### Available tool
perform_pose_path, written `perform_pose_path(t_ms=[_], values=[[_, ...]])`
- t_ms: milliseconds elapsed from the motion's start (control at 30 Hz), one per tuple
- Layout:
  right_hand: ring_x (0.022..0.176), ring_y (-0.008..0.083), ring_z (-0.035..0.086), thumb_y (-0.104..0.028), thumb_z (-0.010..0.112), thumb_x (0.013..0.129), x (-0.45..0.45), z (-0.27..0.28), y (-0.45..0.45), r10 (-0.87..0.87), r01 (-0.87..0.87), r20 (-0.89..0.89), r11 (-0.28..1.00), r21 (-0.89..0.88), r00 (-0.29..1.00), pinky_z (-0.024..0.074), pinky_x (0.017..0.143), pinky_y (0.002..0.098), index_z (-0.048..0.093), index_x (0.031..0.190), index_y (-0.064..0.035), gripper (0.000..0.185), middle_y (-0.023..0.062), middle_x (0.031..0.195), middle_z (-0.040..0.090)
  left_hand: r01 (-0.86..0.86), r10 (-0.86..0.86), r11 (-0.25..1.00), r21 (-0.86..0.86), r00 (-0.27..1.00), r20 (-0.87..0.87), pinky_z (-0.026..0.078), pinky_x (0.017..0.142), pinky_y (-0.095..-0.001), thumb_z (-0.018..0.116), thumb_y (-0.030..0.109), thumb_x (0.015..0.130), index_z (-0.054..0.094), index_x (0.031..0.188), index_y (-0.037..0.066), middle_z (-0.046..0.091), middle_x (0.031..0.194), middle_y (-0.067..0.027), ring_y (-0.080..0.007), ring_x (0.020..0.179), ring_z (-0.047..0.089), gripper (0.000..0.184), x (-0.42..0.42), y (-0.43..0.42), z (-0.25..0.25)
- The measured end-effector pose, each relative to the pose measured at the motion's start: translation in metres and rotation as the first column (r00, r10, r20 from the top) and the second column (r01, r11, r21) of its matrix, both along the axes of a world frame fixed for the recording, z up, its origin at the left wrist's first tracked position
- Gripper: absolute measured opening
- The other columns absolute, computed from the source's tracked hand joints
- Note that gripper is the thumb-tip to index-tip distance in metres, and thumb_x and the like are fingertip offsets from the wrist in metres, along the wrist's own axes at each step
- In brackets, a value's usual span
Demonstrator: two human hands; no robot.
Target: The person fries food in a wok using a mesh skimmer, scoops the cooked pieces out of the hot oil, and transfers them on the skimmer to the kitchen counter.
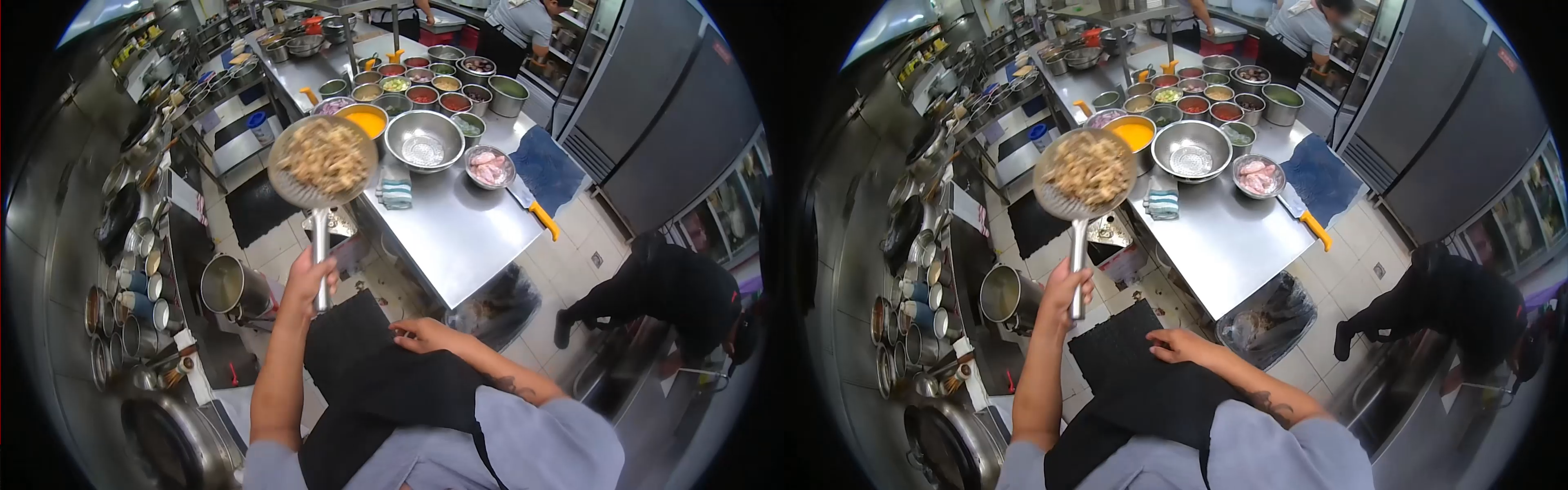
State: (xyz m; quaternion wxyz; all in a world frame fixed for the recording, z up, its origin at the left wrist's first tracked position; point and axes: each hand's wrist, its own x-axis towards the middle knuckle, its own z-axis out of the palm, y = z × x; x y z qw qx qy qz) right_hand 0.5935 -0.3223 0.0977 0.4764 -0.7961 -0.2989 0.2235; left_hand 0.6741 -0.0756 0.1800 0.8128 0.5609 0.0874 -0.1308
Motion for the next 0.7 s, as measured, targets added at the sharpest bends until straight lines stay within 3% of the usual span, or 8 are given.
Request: perform_pose_path(t_ms=[167,333,400,467,567,600,667,700], values=[[0.078,0.0219,0.061,-0.022,0.055,0.084,-0.024,0.01,-0.028,-0.228,0.222,-0.109,0.973,-0.069,0.968,0.0474,0.068,0.0294,0.052,0.113,-0.0022,0.035,0.0138,0.091,0.062,0.063,-0.072,0.989,0.134,0.995,0.064,0.041,0.037,-0.0244,0.053,-0.002,0.075,0.043,0.097,0.002,0.047,0.069,-0.0033,-0.0095,0.048,0.047,0.024,0.091,-0.066,-0.006],[0.078,0.0213,0.06,-0.021,0.055,0.084,-0.043,0.0,-0.047,-0.328,0.318,-0.14,0.944,-0.089,0.934,0.0469,0.069,0.03,0.052,0.113,-0.0011,0.035,0.0144,0.09,0.062,0.006,-0.074,0.938,0.347,0.98,0.184,0.041,0.039,-0.0251,0.054,0.0,0.071,0.045,0.092,0.001,0.048,0.065,-0.0039,-0.0102,0.047,0.048,0.023,0.149,-0.121,-0.037],[0.079,0.0217,0.06,-0.021,0.055,0.084,-0.049,0.005,-0.052,-0.407,0.39,-0.145,0.911,-0.132,0.902,0.0465,0.07,0.0304,0.052,0.113,-0.0008,0.035,0.0143,0.09,0.062,-0.024,-0.112,0.893,0.45,0.956,0.273,0.044,0.052,-0.032,0.054,0.003,0.068,0.047,0.094,-0.004,0.055,0.073,-0.0137,-0.0217,0.058,0.055,0.028,0.157,-0.131,-0.043],[0.08,0.0222,0.06,-0.021,0.055,0.084,-0.052,0.001,-0.058,-0.42,0.406,-0.126,0.905,-0.125,0.899,0.0461,0.072,0.0311,0.051,0.113,-0.0008,0.035,0.0145,0.091,0.061,-0.165,-0.152,0.727,0.666,0.908,0.391,0.046,0.063,-0.0378,0.054,0.003,0.067,0.045,0.101,-0.006,0.057,0.08,-0.0218,-0.0338,0.071,0.059,0.036,0.171,-0.139,-0.06],[0.081,0.0237,0.06,-0.02,0.055,0.084,-0.052,0.003,-0.062,-0.435,0.421,-0.079,0.896,-0.143,0.897,0.0462,0.072,0.0318,0.052,0.112,-0.0003,0.035,0.0153,0.091,0.061,-0.207,-0.198,0.643,0.738,0.885,0.421,0.044,0.074,-0.0425,0.053,0.002,0.068,0.039,0.112,-0.008,0.056,0.087,-0.0286,-0.0423,0.086,0.055,0.047,0.165,-0.142,-0.059],[0.082,0.0246,0.06,-0.02,0.055,0.084,-0.052,0.002,-0.063,-0.436,0.423,-0.066,0.893,-0.155,0.897,0.0462,0.073,0.0322,0.052,0.111,-0.0001,0.034,0.0156,0.091,0.061,-0.207,-0.199,0.643,0.737,0.885,0.422,0.044,0.074,-0.0425,0.053,0.002,0.068,0.039,0.112,-0.008,0.056,0.087,-0.0286,-0.0423,0.086,0.055,0.047,0.168,-0.142,-0.063],[0.083,0.0255,0.059,-0.02,0.055,0.083,-0.05,0.002,-0.064,-0.435,0.422,-0.054,0.892,-0.165,0.899,0.0462,0.073,0.0326,0.052,0.111,0.0002,0.034,0.016,0.09,0.06,-0.377,-0.266,0.437,0.817,0.813,0.518,0.045,0.074,-0.044,0.052,0.0,0.07,0.032,0.121,-0.01,0.056,0.088,-0.0295,-0.0417,0.085,0.055,0.055,0.17,-0.139,-0.065],[0.083,0.0262,0.059,-0.02,0.055,0.083,-0.048,0.003,-0.064,-0.426,0.414,-0.041,0.894,-0.172,0.904,0.0463,0.073,0.0329,0.052,0.11,0.0009,0.034,0.0166,0.091,0.06,-0.377,-0.265,0.433,0.819,0.815,0.515,0.045,0.074,-0.044,0.052,0.0,0.07,0.032,0.121,-0.01,0.056,0.088,-0.0295,-0.0417,0.085,0.055,0.055,0.169,-0.137,-0.063]])
